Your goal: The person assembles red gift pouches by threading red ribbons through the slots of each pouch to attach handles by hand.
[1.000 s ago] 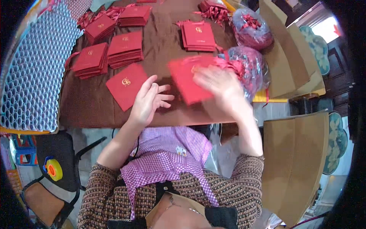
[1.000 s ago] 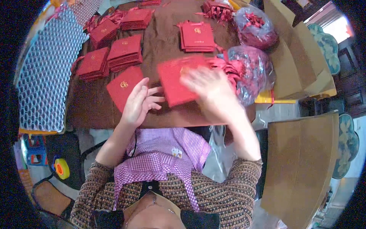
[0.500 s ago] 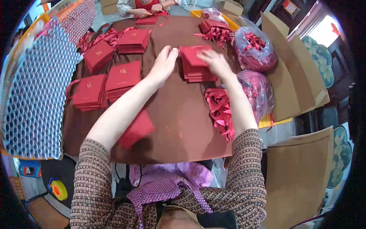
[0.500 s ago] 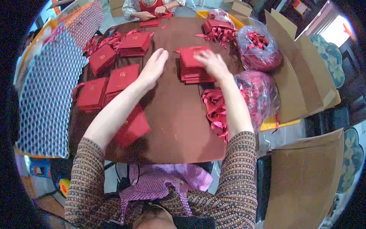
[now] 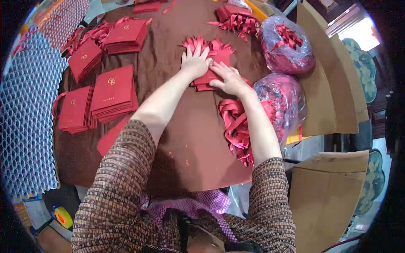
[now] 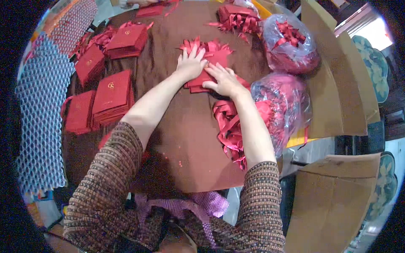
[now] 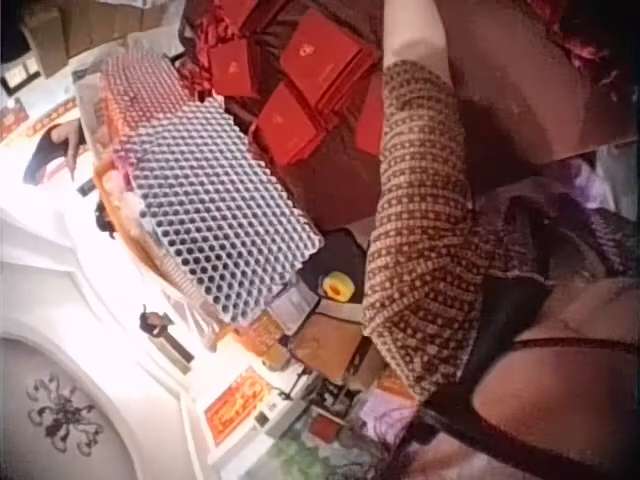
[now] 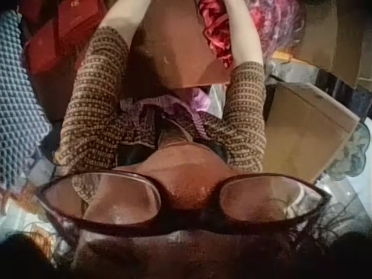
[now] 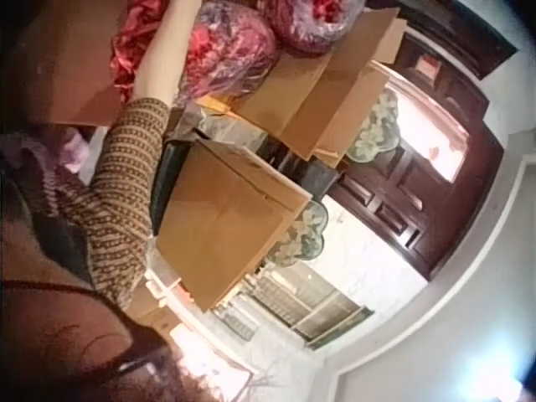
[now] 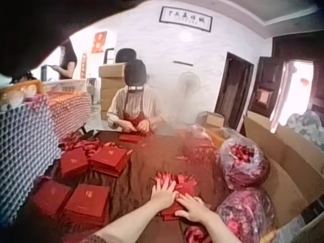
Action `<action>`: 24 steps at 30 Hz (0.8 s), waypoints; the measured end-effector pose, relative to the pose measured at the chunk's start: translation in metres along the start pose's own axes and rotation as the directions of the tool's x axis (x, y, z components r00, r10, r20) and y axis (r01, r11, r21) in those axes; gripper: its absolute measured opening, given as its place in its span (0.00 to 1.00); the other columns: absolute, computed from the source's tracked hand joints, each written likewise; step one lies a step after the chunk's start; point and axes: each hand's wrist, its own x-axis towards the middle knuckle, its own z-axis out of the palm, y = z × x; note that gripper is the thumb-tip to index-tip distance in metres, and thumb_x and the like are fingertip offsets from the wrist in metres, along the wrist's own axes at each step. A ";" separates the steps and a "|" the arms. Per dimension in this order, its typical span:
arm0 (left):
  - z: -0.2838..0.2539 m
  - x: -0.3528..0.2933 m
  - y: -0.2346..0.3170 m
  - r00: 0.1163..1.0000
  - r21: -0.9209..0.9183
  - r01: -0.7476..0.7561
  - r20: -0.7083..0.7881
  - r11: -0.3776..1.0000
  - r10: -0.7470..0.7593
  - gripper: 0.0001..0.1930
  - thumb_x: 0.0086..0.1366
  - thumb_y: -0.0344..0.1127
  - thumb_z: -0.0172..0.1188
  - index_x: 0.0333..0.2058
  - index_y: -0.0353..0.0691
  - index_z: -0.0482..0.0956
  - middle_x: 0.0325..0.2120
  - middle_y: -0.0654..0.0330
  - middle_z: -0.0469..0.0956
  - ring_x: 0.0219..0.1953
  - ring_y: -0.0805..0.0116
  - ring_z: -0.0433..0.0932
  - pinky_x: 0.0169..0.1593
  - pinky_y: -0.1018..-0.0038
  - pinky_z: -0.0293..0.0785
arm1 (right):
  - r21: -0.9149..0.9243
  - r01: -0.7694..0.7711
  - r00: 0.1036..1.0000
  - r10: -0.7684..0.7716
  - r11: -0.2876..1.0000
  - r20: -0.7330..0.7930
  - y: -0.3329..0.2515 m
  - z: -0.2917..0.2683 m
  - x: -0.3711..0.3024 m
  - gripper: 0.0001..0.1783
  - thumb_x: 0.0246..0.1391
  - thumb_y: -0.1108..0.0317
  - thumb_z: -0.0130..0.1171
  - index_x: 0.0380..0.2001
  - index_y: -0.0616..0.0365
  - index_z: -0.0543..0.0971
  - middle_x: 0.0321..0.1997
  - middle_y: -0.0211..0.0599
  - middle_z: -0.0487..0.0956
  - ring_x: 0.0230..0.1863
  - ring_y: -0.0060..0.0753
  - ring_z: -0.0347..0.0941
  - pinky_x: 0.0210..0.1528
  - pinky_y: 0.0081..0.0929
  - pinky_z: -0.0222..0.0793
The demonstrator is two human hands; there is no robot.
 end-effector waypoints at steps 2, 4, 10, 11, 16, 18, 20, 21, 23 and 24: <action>0.004 -0.004 0.000 1.000 0.010 -0.012 0.002 1.000 0.012 0.32 0.67 0.58 0.37 0.66 0.55 0.49 0.68 0.51 0.40 0.67 0.35 0.40 0.65 0.43 0.43 | 0.012 -0.026 1.000 0.025 1.000 0.009 -0.002 0.001 -0.003 0.41 0.52 0.40 0.53 0.64 0.50 0.61 0.71 0.37 0.54 0.71 0.46 0.46 0.69 0.49 0.40; 0.004 -0.002 0.003 0.999 0.003 0.004 0.032 1.000 -0.004 0.33 0.67 0.58 0.37 0.67 0.56 0.48 0.69 0.52 0.39 0.68 0.36 0.39 0.65 0.44 0.41 | 0.000 -0.042 0.999 0.042 0.999 -0.002 -0.003 0.002 -0.004 0.41 0.52 0.39 0.53 0.64 0.49 0.61 0.71 0.39 0.54 0.71 0.47 0.46 0.69 0.50 0.40; -0.016 -0.010 -0.009 0.999 -0.241 0.025 -0.037 0.970 -0.035 0.34 0.66 0.57 0.42 0.67 0.59 0.45 0.68 0.48 0.36 0.66 0.28 0.35 0.62 0.35 0.39 | -0.152 0.080 0.994 -0.090 0.985 -0.057 -0.002 0.001 0.002 0.39 0.52 0.46 0.57 0.63 0.52 0.61 0.65 0.45 0.63 0.66 0.50 0.57 0.64 0.41 0.56; -0.035 -0.017 -0.008 0.995 -0.172 -0.053 -0.093 0.984 0.037 0.33 0.65 0.58 0.42 0.66 0.60 0.47 0.68 0.47 0.38 0.65 0.25 0.38 0.61 0.34 0.42 | -0.202 0.032 0.999 -0.035 0.979 -0.012 -0.007 -0.007 0.001 0.37 0.53 0.46 0.57 0.63 0.51 0.62 0.65 0.43 0.63 0.66 0.46 0.56 0.65 0.43 0.53; -0.162 -0.086 0.007 0.964 -0.096 -0.242 -0.134 0.965 0.228 0.27 0.66 0.52 0.46 0.57 0.41 0.66 0.62 0.47 0.57 0.65 0.49 0.54 0.63 0.50 0.54 | -0.312 0.076 0.947 -0.167 0.947 -0.275 -0.029 -0.052 -0.019 0.28 0.53 0.50 0.58 0.55 0.49 0.72 0.64 0.40 0.65 0.65 0.45 0.58 0.64 0.44 0.52; -0.208 -0.125 -0.003 0.864 -0.119 -0.503 -0.060 0.856 0.500 0.24 0.67 0.49 0.47 0.54 0.38 0.69 0.57 0.46 0.64 0.61 0.50 0.61 0.62 0.63 0.58 | -0.312 0.199 0.886 -0.306 0.929 -0.348 -0.034 -0.069 -0.040 0.22 0.51 0.54 0.59 0.48 0.52 0.77 0.57 0.41 0.72 0.60 0.45 0.65 0.59 0.42 0.61; -0.223 -0.174 -0.059 0.853 -0.076 -0.517 -0.137 0.853 0.504 0.23 0.67 0.48 0.50 0.54 0.39 0.70 0.54 0.52 0.71 0.56 0.58 0.69 0.57 0.62 0.66 | -0.103 0.328 0.903 -0.344 0.939 -0.259 -0.071 -0.081 -0.056 0.13 0.50 0.65 0.59 0.39 0.56 0.80 0.40 0.46 0.79 0.46 0.47 0.74 0.49 0.38 0.70; -0.235 -0.207 -0.048 0.892 -0.039 -0.451 -0.057 0.891 0.449 0.18 0.67 0.40 0.53 0.49 0.32 0.73 0.45 0.52 0.77 0.50 0.61 0.74 0.55 0.72 0.67 | 0.050 0.255 0.957 -0.244 0.966 -0.159 -0.083 -0.076 -0.075 0.11 0.49 0.70 0.58 0.37 0.56 0.81 0.35 0.48 0.80 0.42 0.48 0.76 0.46 0.38 0.71; -0.229 -0.251 -0.090 0.931 -0.083 -0.360 -0.101 0.929 0.352 0.17 0.65 0.41 0.54 0.45 0.33 0.75 0.41 0.53 0.78 0.46 0.60 0.76 0.51 0.68 0.70 | -0.169 0.456 0.887 -0.462 0.874 0.003 -0.091 -0.060 -0.106 0.13 0.44 0.77 0.54 0.35 0.57 0.81 0.30 0.50 0.78 0.32 0.49 0.76 0.38 0.37 0.72; -0.224 -0.270 -0.102 0.967 -0.088 -0.253 -0.060 0.963 0.248 0.16 0.65 0.41 0.55 0.42 0.33 0.76 0.39 0.53 0.79 0.44 0.59 0.77 0.49 0.68 0.71 | -0.119 0.371 0.928 -0.365 0.921 0.071 -0.103 -0.055 -0.127 0.15 0.42 0.77 0.53 0.35 0.57 0.81 0.31 0.48 0.78 0.35 0.47 0.75 0.41 0.37 0.71</action>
